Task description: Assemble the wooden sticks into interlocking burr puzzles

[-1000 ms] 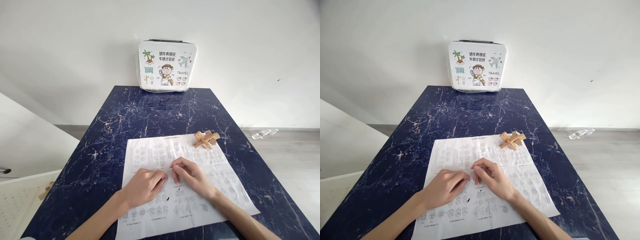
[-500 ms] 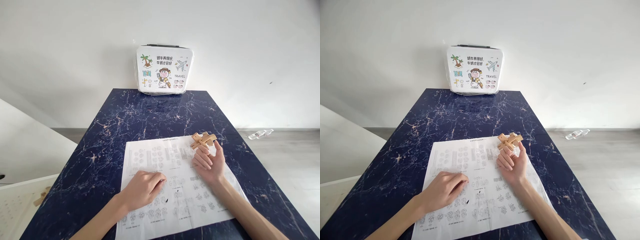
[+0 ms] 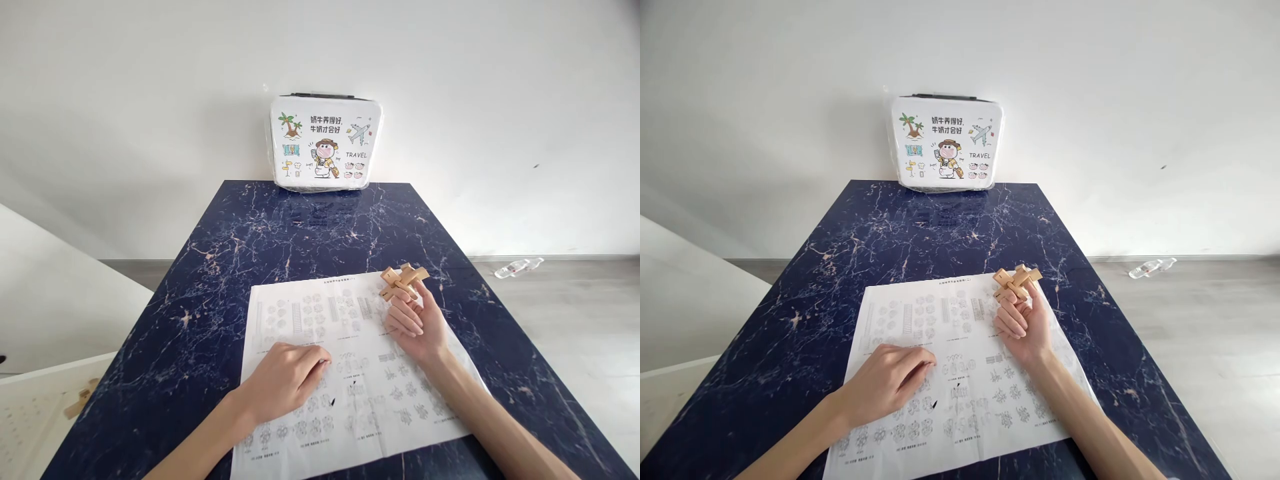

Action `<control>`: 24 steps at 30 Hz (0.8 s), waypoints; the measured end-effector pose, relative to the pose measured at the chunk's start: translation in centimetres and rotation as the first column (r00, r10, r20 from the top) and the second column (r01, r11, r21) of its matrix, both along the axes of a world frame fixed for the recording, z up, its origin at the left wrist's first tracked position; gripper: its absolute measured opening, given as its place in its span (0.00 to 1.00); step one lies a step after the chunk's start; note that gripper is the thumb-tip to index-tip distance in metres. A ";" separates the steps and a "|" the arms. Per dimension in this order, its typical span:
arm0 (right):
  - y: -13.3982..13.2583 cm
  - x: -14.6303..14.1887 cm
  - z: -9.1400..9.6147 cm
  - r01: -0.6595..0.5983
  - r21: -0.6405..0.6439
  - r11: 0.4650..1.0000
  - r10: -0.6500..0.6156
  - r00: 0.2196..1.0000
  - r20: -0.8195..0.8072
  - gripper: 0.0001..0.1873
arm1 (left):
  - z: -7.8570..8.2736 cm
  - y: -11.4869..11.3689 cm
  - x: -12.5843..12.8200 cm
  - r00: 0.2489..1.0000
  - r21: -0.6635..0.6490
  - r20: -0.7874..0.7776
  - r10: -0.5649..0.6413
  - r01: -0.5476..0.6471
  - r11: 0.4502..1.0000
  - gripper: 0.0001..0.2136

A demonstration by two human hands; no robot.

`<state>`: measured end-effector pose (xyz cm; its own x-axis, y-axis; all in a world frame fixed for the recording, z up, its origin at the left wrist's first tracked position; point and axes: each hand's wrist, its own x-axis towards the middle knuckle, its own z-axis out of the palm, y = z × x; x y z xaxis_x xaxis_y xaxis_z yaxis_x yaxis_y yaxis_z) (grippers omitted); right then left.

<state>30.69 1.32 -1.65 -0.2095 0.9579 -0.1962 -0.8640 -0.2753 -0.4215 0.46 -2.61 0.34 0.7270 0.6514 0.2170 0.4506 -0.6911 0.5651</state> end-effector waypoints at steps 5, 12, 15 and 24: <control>0.6 1.2 0.1 -0.168 0.010 0.986 0.160 0.953 0.258 0.33 | 0.0 0.1 0.0 1.000 0.006 0.009 0.000 0.000 1.000 0.10; 0.7 3.8 1.7 -0.437 -0.147 0.888 0.417 0.626 0.658 0.48 | 0.0 0.0 0.0 1.000 -0.006 -0.001 0.000 0.000 1.000 0.10; 0.5 5.2 2.4 -0.442 -0.123 0.889 0.352 0.485 0.801 0.47 | 0.2 0.0 0.0 1.000 0.009 0.006 0.002 -0.003 1.000 0.10; 0.6 5.0 2.6 0.302 0.481 0.823 -0.515 0.039 0.856 0.27 | 0.1 -0.1 0.0 1.000 0.037 0.014 -0.012 0.011 0.999 0.11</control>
<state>35.74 1.96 0.99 0.4676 0.8495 0.2443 0.2844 0.1171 -0.9515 0.50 -2.67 0.43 0.7312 0.6343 0.2511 0.4348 -0.7170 0.5448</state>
